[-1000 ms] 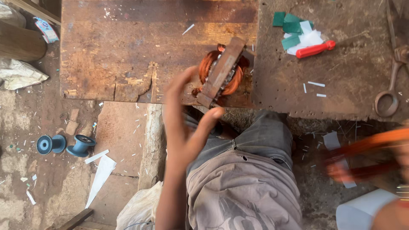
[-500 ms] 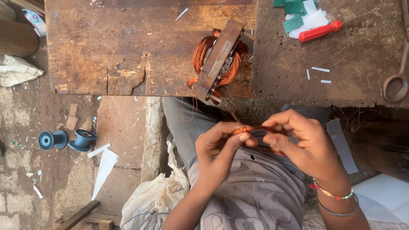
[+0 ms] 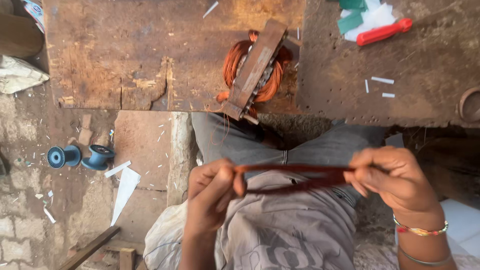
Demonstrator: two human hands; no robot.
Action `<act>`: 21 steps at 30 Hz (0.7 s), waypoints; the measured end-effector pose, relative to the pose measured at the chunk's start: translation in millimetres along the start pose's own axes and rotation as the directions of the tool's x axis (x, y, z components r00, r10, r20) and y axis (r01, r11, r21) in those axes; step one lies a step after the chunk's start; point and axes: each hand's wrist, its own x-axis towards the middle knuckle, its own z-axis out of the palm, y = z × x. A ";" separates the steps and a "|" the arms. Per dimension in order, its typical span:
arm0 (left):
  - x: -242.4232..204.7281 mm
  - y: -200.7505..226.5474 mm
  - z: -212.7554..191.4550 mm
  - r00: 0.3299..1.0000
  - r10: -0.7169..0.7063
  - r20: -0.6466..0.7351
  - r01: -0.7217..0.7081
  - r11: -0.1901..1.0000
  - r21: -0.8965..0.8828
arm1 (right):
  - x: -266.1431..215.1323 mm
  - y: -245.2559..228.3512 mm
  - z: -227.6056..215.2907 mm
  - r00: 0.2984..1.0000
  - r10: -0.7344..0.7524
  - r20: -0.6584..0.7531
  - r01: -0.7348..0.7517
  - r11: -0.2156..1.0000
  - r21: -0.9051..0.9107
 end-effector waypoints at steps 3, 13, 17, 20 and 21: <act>10.6 -13.9 18.3 0.993 -0.052 -0.103 0.061 0.994 0.089 | 4.1 -26.7 39.0 0.919 -0.382 -0.095 0.266 0.780 -0.566; 17.7 38.0 93.1 0.909 0.211 0.359 -0.401 0.676 0.619 | 16.3 -45.3 84.5 0.706 -0.682 0.190 0.381 0.140 -0.914; 22.1 69.7 73.9 0.831 0.278 0.481 -0.543 0.594 0.594 | 20.0 -59.5 66.6 0.785 -0.593 0.180 0.477 0.392 -0.787; 23.0 73.9 54.0 0.799 0.598 0.062 -0.578 0.736 0.351 | 34.1 -70.9 56.0 0.811 -0.580 0.077 0.403 0.458 -0.792; 28.7 75.4 45.8 0.747 0.664 0.036 -0.604 0.656 0.453 | 42.2 -74.7 52.7 0.818 -0.569 0.079 0.379 0.432 -0.818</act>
